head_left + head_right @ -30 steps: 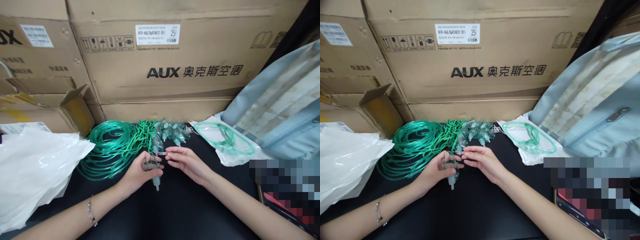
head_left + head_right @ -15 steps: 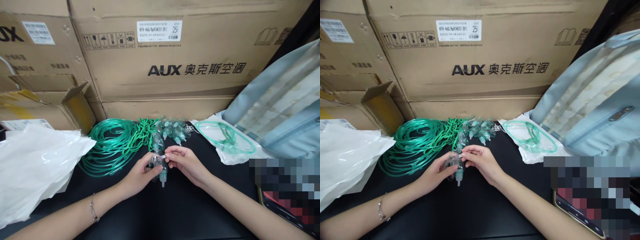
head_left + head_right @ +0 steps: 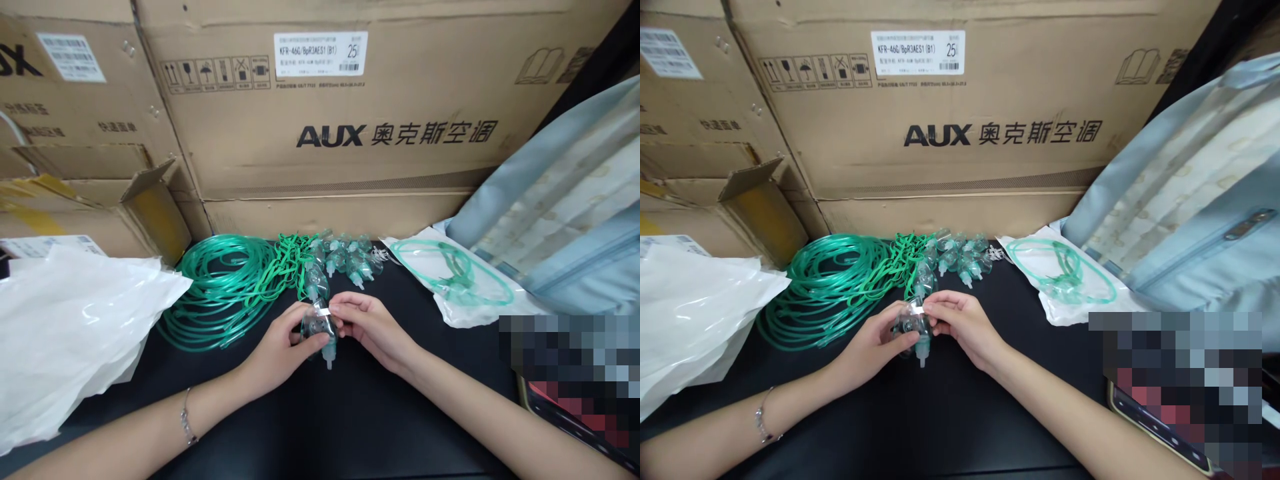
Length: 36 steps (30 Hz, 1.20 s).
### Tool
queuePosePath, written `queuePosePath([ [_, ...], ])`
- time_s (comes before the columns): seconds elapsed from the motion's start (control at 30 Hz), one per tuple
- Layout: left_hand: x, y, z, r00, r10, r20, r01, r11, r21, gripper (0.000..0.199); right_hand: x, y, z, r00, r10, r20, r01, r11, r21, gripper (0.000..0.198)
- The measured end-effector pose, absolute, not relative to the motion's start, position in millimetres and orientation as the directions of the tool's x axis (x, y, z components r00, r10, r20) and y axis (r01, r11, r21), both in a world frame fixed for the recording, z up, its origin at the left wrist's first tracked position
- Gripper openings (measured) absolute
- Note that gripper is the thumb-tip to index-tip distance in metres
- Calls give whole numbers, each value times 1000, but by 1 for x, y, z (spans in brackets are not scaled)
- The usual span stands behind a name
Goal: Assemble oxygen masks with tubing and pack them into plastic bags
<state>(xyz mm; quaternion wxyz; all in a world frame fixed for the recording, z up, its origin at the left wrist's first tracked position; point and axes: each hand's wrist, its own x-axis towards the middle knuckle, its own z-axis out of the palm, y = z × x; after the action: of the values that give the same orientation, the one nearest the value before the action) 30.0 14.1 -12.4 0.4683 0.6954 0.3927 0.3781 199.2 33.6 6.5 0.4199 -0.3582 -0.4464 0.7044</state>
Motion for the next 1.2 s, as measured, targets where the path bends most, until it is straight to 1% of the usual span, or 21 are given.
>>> queuePosePath([
  [0.1, 30, 14, -12, 405, 902, 152, 188, -245, 951, 20, 198, 33, 6, -382, 916, -126, -272, -241, -931, 11],
  [0.23, 31, 14, -11, 412, 897, 159, 131, -231, 964, 20, 197, 33, 5, -368, 922, -123, -251, -226, -941, 11],
  [0.37, 31, 15, -10, 413, 893, 176, 72, -225, 972, 25, 195, 34, 6, -326, 938, -117, -194, -187, -963, 16],
  [0.47, 31, 15, -9, 404, 897, 179, 49, -217, 975, 25, 195, 34, 8, -305, 948, -89, -153, -141, -978, 18],
  [0.57, 31, 14, -9, 406, 897, 177, 25, -204, 979, 25, 196, 33, 10, -302, 951, -67, -123, -109, -986, 19],
  [0.7, 30, 13, -7, 412, 899, 148, -13, -156, 988, 29, 196, 32, 12, -323, 943, -82, -92, -117, -989, 21],
  [0.8, 30, 12, -6, 406, 904, 138, -9, -147, 989, 31, 197, 31, 13, -341, 936, -83, -80, -117, -990, 21],
  [0.93, 30, 12, -5, 400, 903, 157, 18, -179, 984, 32, 197, 31, 14, -354, 932, -77, -71, -109, -991, 21],
  [1.2, 30, 12, -6, 398, 900, 177, 13, -199, 980, 29, 195, 32, 13, -375, 920, -114, -41, -139, -989, 24],
])
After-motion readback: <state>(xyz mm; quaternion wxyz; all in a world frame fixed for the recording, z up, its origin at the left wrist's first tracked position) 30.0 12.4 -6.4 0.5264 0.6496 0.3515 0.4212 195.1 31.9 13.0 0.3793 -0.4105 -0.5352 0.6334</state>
